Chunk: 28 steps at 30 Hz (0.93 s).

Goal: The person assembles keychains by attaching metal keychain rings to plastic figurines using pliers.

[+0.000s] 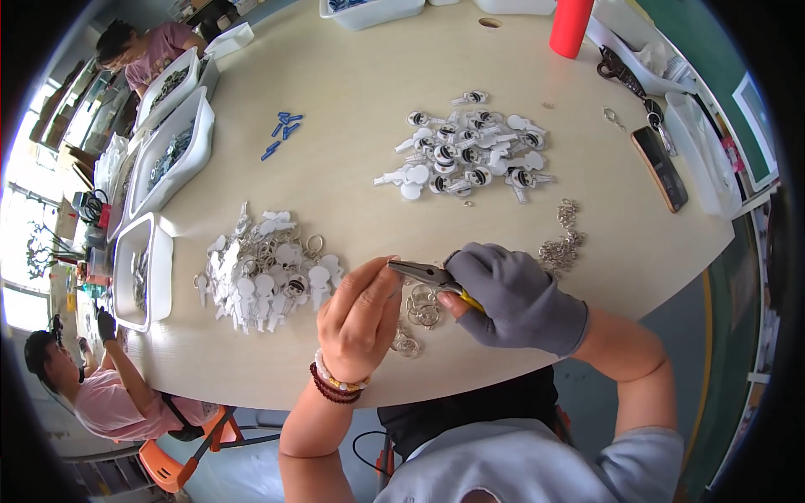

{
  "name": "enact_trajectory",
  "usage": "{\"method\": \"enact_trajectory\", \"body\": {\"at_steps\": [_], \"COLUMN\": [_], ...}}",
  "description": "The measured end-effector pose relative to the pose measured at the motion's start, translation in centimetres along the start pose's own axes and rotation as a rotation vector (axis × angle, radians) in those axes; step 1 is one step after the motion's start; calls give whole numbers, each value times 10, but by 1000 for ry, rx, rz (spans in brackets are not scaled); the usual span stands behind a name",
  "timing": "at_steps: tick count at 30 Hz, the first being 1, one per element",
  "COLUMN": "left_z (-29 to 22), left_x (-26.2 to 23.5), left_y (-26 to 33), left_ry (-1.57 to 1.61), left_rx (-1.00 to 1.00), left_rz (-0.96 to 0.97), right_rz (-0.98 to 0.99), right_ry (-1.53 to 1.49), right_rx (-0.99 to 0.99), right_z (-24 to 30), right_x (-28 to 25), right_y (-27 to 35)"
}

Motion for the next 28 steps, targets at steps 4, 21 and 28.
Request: {"method": "enact_trajectory", "body": {"at_steps": [4, 21, 28], "left_z": [10, 87, 79], "left_x": [-2, -99, -42], "left_y": [4, 10, -5], "left_ry": [136, -460, -541], "left_rx": [-121, -401, -340], "left_rz": [-34, 55, 416], "right_rz": [-6, -99, 262], "right_ry": [-177, 226, 412], "right_rx": [-13, 272, 361], "right_z": [-6, -90, -102], "right_x": [-3, -17, 8], "right_y": [-4, -15, -34]}}
Point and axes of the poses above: each hand's wrist, its own y-axis away from the middle knuckle, its own x-axis out of the palm, z = x × y, the point moved 9 cm from there along -y, towards the middle knuckle, and after that the axes turned 1 degree about -z, right-handed, at the moved point
